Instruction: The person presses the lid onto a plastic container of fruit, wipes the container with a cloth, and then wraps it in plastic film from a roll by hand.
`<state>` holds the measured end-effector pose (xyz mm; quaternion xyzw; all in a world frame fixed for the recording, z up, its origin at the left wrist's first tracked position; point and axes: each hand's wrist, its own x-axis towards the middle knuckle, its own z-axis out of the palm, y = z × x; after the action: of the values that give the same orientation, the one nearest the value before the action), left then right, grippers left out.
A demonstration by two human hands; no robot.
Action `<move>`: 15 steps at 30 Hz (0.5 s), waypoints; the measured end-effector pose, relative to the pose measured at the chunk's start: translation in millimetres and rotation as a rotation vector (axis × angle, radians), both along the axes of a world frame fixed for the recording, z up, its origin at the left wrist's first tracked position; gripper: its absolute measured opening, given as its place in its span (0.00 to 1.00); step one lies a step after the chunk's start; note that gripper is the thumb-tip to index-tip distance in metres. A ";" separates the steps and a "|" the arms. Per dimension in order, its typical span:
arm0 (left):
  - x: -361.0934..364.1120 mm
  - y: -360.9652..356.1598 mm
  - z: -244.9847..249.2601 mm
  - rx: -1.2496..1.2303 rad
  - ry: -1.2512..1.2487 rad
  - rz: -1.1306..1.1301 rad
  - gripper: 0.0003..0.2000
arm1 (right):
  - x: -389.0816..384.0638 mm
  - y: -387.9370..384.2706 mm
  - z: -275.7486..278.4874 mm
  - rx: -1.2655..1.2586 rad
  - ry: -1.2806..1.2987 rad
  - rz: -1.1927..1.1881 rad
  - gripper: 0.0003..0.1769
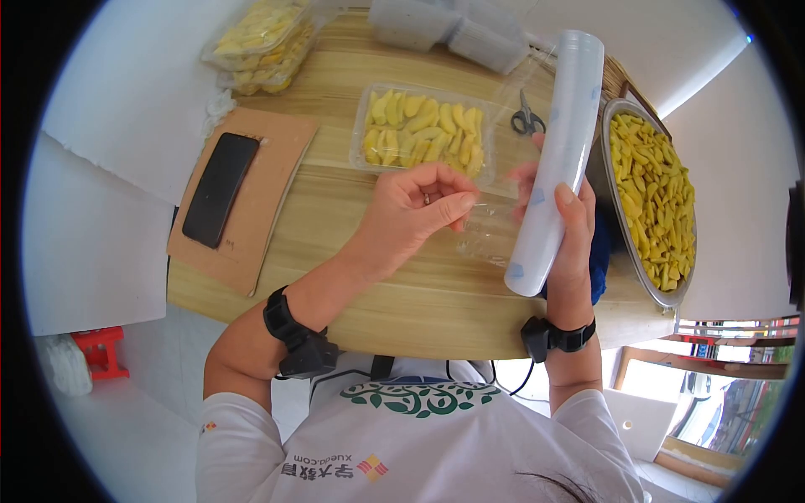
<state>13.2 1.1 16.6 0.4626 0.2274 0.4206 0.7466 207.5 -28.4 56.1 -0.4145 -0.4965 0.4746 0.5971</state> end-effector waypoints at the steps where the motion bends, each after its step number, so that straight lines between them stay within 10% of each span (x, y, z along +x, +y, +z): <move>1: 0.9 0.3 -0.1 0.016 0.008 0.057 0.06 | 1.5 1.0 -0.1 0.005 0.006 -0.027 0.41; 15: 7.0 -0.3 0.9 0.011 0.008 0.147 0.10 | 0.2 1.1 0.3 0.025 -0.008 -0.033 0.42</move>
<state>20.2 0.8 17.5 0.4506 0.2615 0.4738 0.7100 207.7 -27.3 56.4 -0.4170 -0.4977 0.4568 0.6081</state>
